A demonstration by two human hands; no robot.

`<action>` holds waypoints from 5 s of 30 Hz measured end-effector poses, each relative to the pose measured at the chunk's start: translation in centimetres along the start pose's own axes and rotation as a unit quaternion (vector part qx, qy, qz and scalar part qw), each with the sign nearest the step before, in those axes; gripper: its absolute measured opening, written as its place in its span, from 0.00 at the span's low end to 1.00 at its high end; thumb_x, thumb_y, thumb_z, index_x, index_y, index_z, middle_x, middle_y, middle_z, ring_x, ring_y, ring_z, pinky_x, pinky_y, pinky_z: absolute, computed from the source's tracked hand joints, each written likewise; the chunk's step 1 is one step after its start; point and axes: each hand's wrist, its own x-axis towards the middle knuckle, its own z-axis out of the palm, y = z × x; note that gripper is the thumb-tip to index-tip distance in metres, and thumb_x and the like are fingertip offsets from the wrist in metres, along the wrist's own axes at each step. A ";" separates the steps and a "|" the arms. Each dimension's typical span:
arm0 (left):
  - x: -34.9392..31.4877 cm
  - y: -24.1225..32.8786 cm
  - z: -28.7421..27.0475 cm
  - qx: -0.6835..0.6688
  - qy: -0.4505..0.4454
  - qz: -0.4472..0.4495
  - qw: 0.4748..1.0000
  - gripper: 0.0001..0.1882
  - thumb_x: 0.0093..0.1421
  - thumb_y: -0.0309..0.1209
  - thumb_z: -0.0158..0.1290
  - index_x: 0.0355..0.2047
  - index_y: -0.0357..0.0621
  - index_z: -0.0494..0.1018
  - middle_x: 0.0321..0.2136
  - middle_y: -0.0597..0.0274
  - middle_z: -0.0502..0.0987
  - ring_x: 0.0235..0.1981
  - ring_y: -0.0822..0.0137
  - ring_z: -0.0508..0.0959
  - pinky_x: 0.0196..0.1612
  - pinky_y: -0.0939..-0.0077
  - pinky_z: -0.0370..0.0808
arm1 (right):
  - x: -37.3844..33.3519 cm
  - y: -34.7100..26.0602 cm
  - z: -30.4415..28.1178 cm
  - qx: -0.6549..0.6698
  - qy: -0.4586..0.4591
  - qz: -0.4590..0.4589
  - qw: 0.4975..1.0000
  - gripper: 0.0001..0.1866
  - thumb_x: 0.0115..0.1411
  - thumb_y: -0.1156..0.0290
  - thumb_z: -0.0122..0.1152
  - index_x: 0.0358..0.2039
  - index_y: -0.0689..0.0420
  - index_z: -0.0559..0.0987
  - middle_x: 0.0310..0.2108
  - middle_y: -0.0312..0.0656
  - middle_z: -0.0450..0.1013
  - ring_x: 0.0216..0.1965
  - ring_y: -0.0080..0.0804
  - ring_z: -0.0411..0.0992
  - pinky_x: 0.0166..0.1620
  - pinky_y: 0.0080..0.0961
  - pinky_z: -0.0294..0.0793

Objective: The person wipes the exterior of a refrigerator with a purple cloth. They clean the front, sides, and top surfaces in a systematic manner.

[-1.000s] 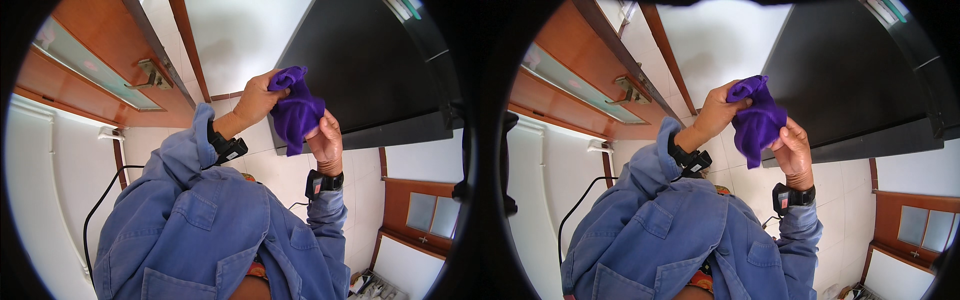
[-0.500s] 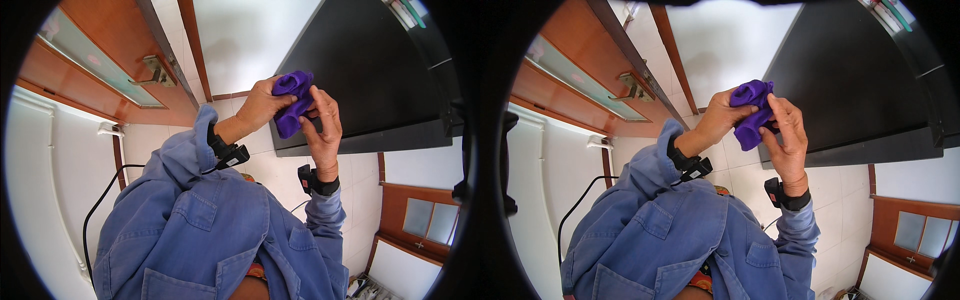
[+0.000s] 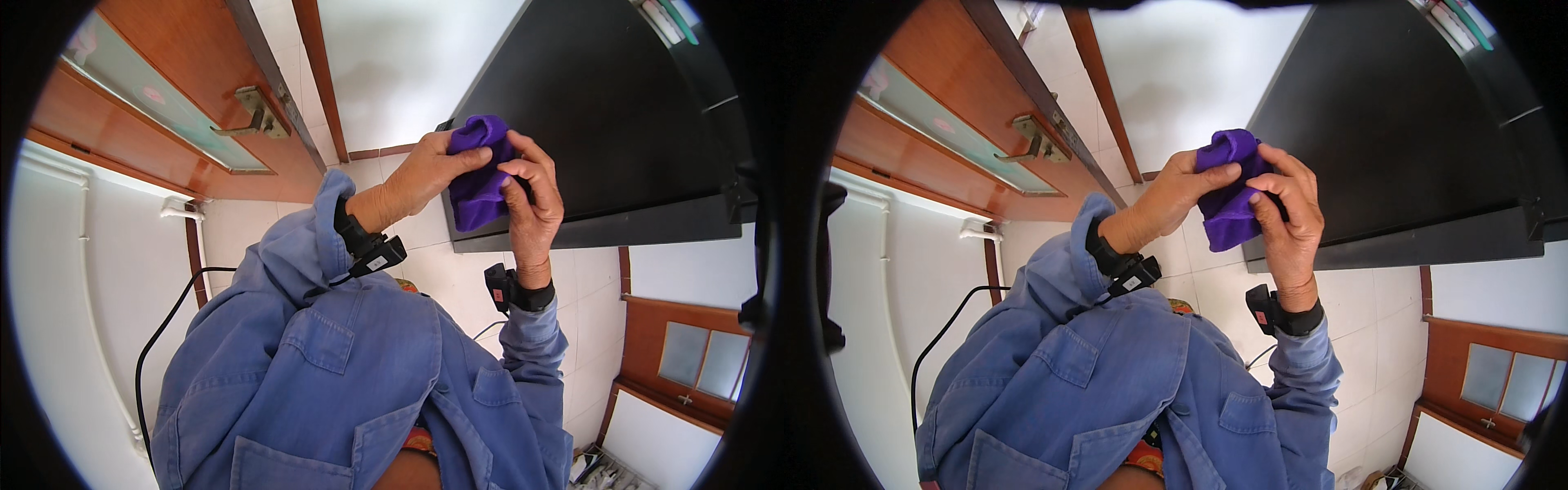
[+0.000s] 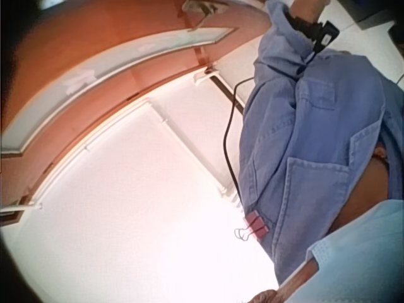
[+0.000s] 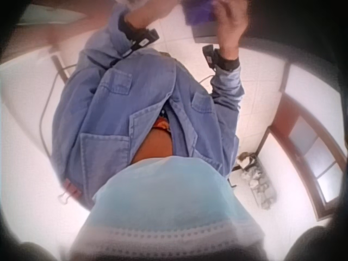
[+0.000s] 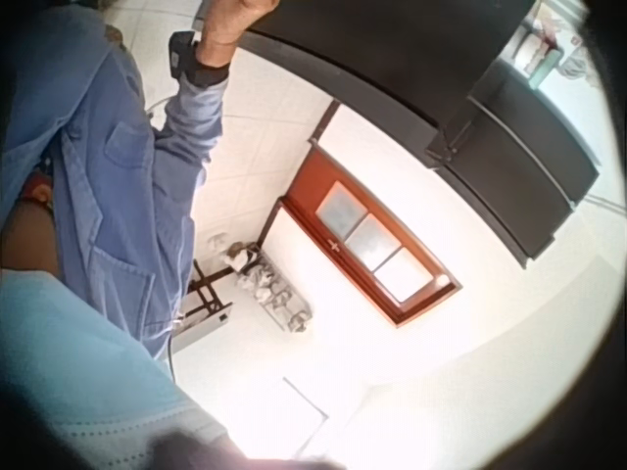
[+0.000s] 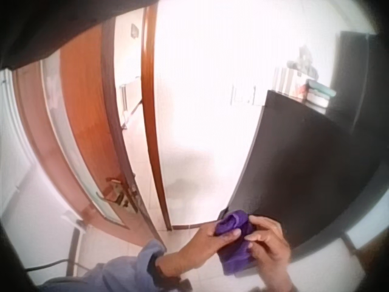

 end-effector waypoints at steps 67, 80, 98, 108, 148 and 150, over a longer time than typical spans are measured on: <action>0.2 1.0 -3.5 -0.044 0.035 0.034 0.998 0.20 0.62 0.22 0.60 0.54 0.30 0.74 0.43 0.58 0.82 0.42 0.70 0.81 0.50 0.76 0.78 | 0.3 -0.9 1.7 0.086 0.105 0.158 0.978 0.25 0.67 0.67 0.60 0.61 0.64 0.72 0.56 0.48 0.74 0.58 0.38 0.71 0.60 0.34 0.70; -1.2 2.8 -1.7 0.456 0.104 0.339 0.816 0.36 0.55 0.34 0.67 0.63 0.40 0.67 0.57 0.49 0.74 0.57 0.52 0.74 0.60 0.61 0.70 | 1.9 1.1 1.4 0.335 0.101 0.335 0.875 0.13 0.62 0.78 0.65 0.47 0.67 0.78 0.41 0.41 0.79 0.40 0.26 0.77 0.49 0.24 0.76; 1.9 1.7 -0.9 0.385 0.039 0.427 0.817 0.15 0.54 0.17 0.59 0.43 0.42 0.78 0.33 0.56 0.82 0.34 0.56 0.82 0.40 0.70 0.78 | 2.1 -6.3 -6.2 -0.143 0.043 0.005 0.989 0.15 0.63 0.78 0.63 0.51 0.60 0.81 0.48 0.45 0.78 0.54 0.37 0.75 0.58 0.33 0.73; 6.9 4.4 3.9 0.337 -0.030 0.296 0.893 0.13 0.60 0.20 0.59 0.45 0.36 0.74 0.32 0.56 0.81 0.32 0.72 0.77 0.41 0.76 0.76 | 10.3 -3.8 -26.4 -0.507 0.236 -0.118 0.820 0.10 0.64 0.67 0.62 0.38 0.60 0.83 0.42 0.45 0.80 0.48 0.43 0.76 0.54 0.37 0.70; 36.7 15.2 32.6 0.637 -0.251 0.579 0.442 0.06 0.53 0.31 0.54 0.28 0.46 0.80 0.28 0.48 0.81 0.35 0.44 0.81 0.37 0.51 0.76 | 9.7 -0.4 -27.4 -0.486 0.305 -0.153 0.805 0.07 0.58 0.70 0.65 0.25 0.57 0.86 0.32 0.39 0.79 0.41 0.36 0.74 0.48 0.35 0.71; 31.5 14.4 34.9 0.586 -0.317 0.585 0.463 0.07 0.53 0.28 0.54 0.31 0.47 0.81 0.27 0.49 0.81 0.34 0.42 0.81 0.37 0.52 0.77 | 9.6 -0.6 -27.5 -0.477 0.302 -0.145 0.813 0.06 0.57 0.71 0.66 0.26 0.57 0.85 0.32 0.39 0.79 0.42 0.38 0.74 0.50 0.36 0.70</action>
